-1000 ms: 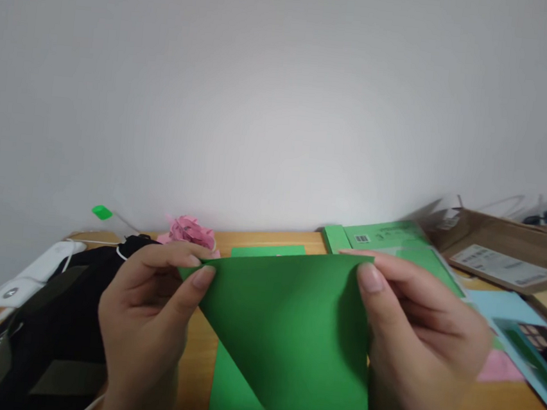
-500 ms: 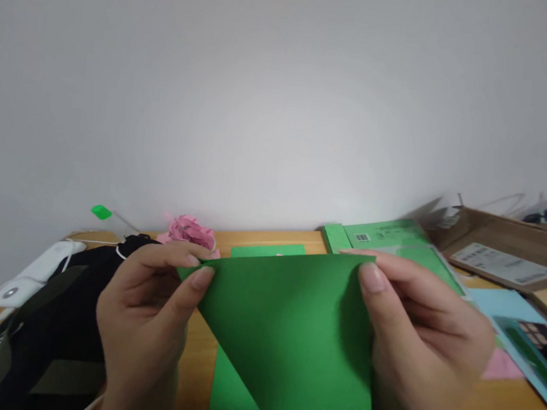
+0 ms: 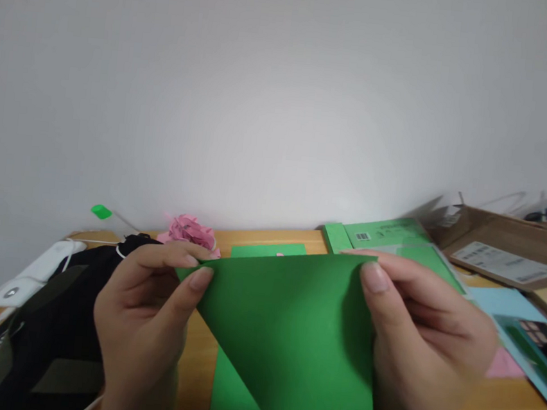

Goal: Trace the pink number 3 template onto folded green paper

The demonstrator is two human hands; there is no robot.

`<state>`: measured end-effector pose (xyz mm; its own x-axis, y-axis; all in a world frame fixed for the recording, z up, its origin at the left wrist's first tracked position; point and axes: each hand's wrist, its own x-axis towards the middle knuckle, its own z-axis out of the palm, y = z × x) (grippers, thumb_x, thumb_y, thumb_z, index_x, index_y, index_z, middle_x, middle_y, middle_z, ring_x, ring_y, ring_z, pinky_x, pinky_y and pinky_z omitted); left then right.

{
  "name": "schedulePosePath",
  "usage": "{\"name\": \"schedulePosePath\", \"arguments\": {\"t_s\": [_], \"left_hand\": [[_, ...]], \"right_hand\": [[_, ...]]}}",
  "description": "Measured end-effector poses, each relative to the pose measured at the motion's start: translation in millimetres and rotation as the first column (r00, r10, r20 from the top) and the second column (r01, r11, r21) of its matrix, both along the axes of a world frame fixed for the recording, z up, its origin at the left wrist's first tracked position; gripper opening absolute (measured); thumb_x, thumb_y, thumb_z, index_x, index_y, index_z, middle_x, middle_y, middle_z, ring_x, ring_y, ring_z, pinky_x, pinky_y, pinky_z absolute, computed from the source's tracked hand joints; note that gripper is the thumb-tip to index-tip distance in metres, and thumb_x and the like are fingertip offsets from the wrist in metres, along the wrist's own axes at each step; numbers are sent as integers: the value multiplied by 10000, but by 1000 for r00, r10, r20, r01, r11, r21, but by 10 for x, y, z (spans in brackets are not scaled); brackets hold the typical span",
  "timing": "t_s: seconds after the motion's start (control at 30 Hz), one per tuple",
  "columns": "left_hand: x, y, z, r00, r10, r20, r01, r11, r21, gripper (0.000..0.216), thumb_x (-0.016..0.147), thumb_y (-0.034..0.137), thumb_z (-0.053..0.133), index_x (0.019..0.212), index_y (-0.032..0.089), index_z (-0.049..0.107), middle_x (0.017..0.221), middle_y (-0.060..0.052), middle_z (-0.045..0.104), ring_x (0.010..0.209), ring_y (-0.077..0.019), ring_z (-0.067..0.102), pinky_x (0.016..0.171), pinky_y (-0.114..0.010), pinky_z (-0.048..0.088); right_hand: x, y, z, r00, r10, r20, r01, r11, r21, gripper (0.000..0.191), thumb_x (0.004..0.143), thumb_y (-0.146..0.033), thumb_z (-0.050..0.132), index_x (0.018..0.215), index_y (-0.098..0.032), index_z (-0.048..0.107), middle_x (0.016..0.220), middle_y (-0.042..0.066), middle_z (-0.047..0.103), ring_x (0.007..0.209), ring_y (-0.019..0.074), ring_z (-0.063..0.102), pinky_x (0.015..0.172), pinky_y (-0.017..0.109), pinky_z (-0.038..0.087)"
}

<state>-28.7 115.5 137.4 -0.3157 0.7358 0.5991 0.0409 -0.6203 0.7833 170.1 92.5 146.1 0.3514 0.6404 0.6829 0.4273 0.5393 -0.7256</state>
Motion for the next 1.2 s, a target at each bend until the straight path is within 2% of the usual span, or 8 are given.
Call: {"name": "schedulePosePath", "arguments": {"t_s": [0.37, 0.53, 0.67, 0.9, 1.1, 1.2], "left_hand": [[-7, -6, -6, 1000, 4, 7, -4, 1000, -21, 148, 730, 115, 749, 788, 240, 694, 803, 35, 706, 743, -105, 665, 646, -173, 557], [-7, -18, -1, 1000, 12, 11, -12, 999, -46, 138, 721, 134, 758, 768, 247, 695, 784, 26, 706, 717, -121, 671, 587, -182, 551], [-12, -8, -14, 1000, 4, 27, -3, 999, -53, 126, 731, 144, 759, 779, 242, 696, 794, 25, 707, 731, -118, 673, 618, -183, 558], [9, 3, 7, 1000, 6, 24, -5, 1000, -31, 149, 716, 109, 750, 765, 238, 694, 773, 32, 705, 711, -106, 670, 611, -163, 555], [-18, 7, -24, 999, -35, 16, 36, 999, -38, 147, 739, 111, 749, 801, 231, 692, 820, 34, 713, 754, -108, 676, 629, -164, 569], [-48, 50, -52, 999, -37, -31, 37, 999, 17, 163, 743, 86, 743, 816, 225, 698, 820, 45, 714, 758, -86, 673, 657, -137, 561]], "right_hand": [[10, -7, -11, 1000, -1, 11, 1, 1000, 1, 173, 856, -214, 696, 940, -354, 753, 699, -46, 715, 521, 111, 574, 439, 239, 451], [8, -14, -5, 1000, -10, 10, 10, 1000, -5, 160, 861, -229, 692, 951, -345, 755, 728, -35, 727, 535, 118, 586, 441, 246, 462], [8, -13, -7, 999, -27, 26, 27, 1000, 13, 157, 853, -223, 702, 938, -342, 758, 716, -42, 722, 537, 111, 594, 434, 233, 461], [2, -2, 16, 999, 35, -5, -35, 999, 10, 200, 865, -188, 684, 961, -351, 748, 698, -66, 713, 513, 87, 580, 439, 209, 464], [31, 27, 0, 999, 6, 42, -6, 1000, 11, 152, 854, -187, 689, 916, -315, 743, 664, -65, 687, 506, 86, 563, 442, 211, 445], [106, 60, 15, 988, 48, 148, -50, 999, 10, 160, 855, -165, 679, 922, -304, 724, 669, -73, 683, 518, 85, 584, 495, 218, 471]]}}
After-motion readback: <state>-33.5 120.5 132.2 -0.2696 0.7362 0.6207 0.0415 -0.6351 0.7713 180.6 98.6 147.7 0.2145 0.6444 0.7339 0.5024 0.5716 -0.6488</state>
